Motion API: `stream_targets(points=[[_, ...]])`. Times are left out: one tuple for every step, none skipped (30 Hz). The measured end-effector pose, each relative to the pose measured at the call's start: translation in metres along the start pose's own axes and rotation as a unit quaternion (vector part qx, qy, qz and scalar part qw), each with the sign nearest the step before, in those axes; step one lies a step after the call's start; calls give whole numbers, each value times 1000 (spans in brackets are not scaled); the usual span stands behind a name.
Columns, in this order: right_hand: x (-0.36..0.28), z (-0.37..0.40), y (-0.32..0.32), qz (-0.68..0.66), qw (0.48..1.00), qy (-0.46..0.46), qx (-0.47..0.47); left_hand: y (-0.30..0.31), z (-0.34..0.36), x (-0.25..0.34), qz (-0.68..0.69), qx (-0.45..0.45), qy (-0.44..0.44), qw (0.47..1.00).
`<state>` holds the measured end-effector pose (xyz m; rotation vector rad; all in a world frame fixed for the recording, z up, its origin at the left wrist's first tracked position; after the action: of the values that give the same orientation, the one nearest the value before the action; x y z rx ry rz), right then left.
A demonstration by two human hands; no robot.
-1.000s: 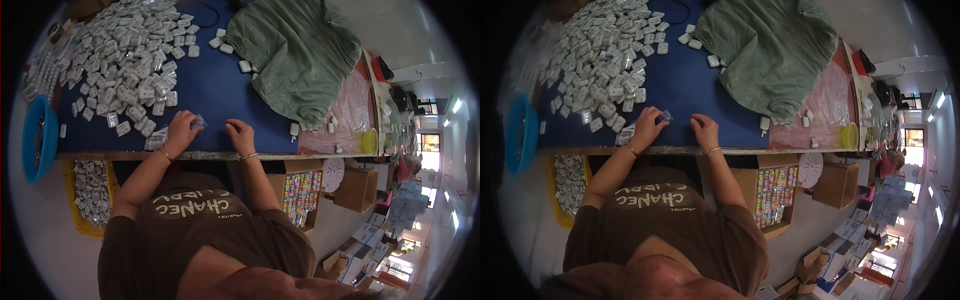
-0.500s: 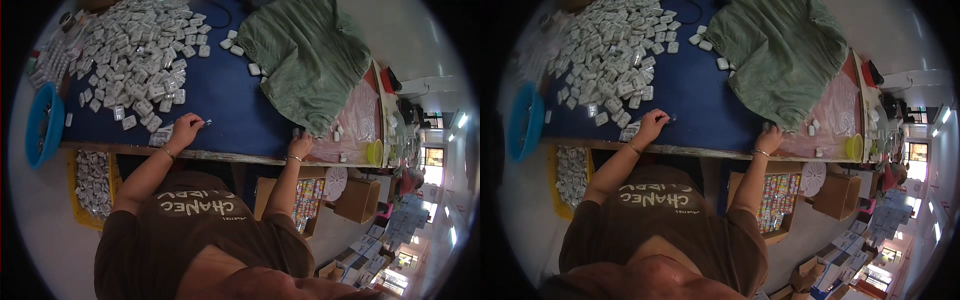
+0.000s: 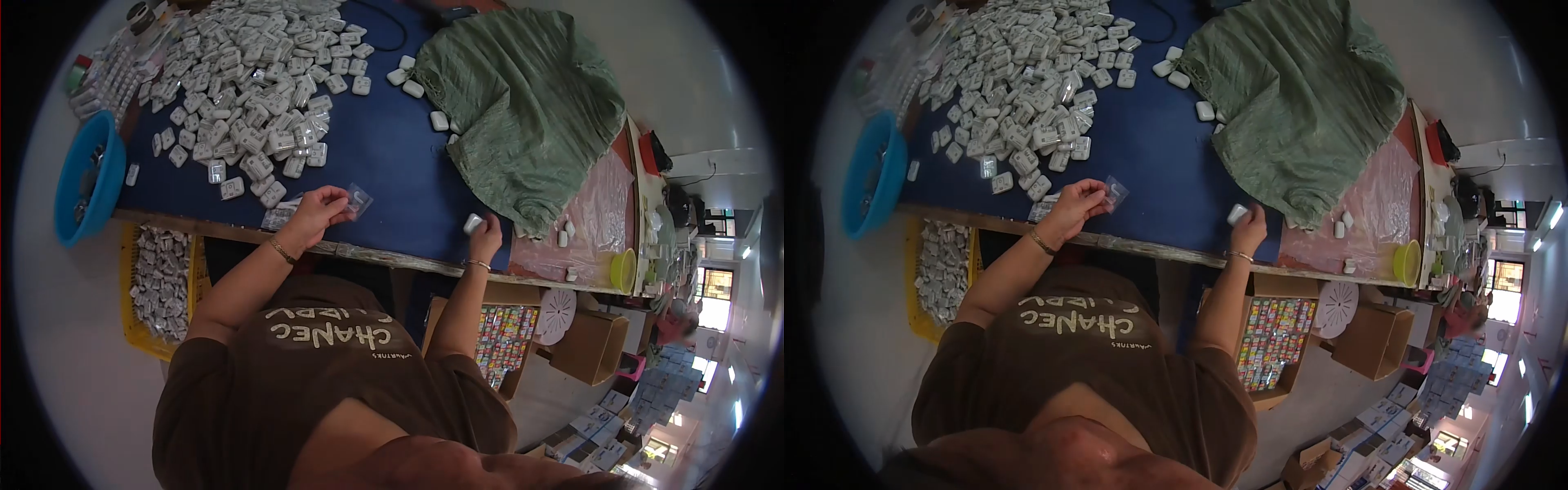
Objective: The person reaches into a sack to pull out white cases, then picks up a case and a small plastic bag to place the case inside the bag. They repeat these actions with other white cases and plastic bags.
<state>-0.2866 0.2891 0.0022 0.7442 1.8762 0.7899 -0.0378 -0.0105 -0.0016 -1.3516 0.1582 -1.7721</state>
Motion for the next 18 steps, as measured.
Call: stream_targets(points=[[-15,8,-13,-169,980,-55,-90,-1,2,0,3,-7,2,1000],[-53,21,-17,-306,935,-102,-147,0,1,-2,3,-7,3,1000],[-91,35,-22,-435,866,-146,-200,1,-2,-6,5,-15,11,1000],[-114,45,-28,-438,848,-137,-265,0,-4,-10,9,-23,19,1000],[-135,56,-33,-438,827,-126,-329,0,-4,-11,9,-24,19,1000],[-165,61,-29,-468,814,-74,-335,0,-4,-12,37,-32,28,998],[-192,66,-26,-497,798,-20,-340,-1,-4,-12,64,-40,37,996],[-202,71,-30,-498,798,-17,-341,-2,-3,-9,65,-39,34,997],[-212,75,-34,-492,799,-6,-345,-5,-1,-7,87,-34,50,994],[-221,78,-37,-487,801,5,-350,-8,2,-6,110,-29,66,991],[-227,78,-38,-448,831,25,-329,-9,4,-3,113,-27,63,991],[-230,77,-38,-448,830,27,-332,-8,7,0,80,-17,47,996],[-231,74,-35,-383,868,53,-311,-5,8,4,47,-7,31,998],[-232,71,-33,-315,901,78,-289,-2,8,7,49,-4,28,998],[-235,70,-33,-315,899,80,-292,4,8,10,-6,13,4,1000],[-234,67,-33,-381,881,29,-280,8,8,14,-61,30,-18,998],[-231,63,-33,-442,857,-22,-265,11,7,16,-60,31,-18,998],[-232,58,-32,-442,858,-5,-262,13,6,19,-83,27,-35,996]])
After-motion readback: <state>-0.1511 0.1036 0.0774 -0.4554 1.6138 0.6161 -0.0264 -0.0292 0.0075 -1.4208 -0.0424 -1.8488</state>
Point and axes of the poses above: each hand's wrist, its own z-axis away from the middle knuckle, its own y-axis out of the back of the hand, x = y × z, the point moved 6 cm from there along -z, towards the middle knuckle, and after that the axes turned 4 degrees about z, right-handed, at the moved point
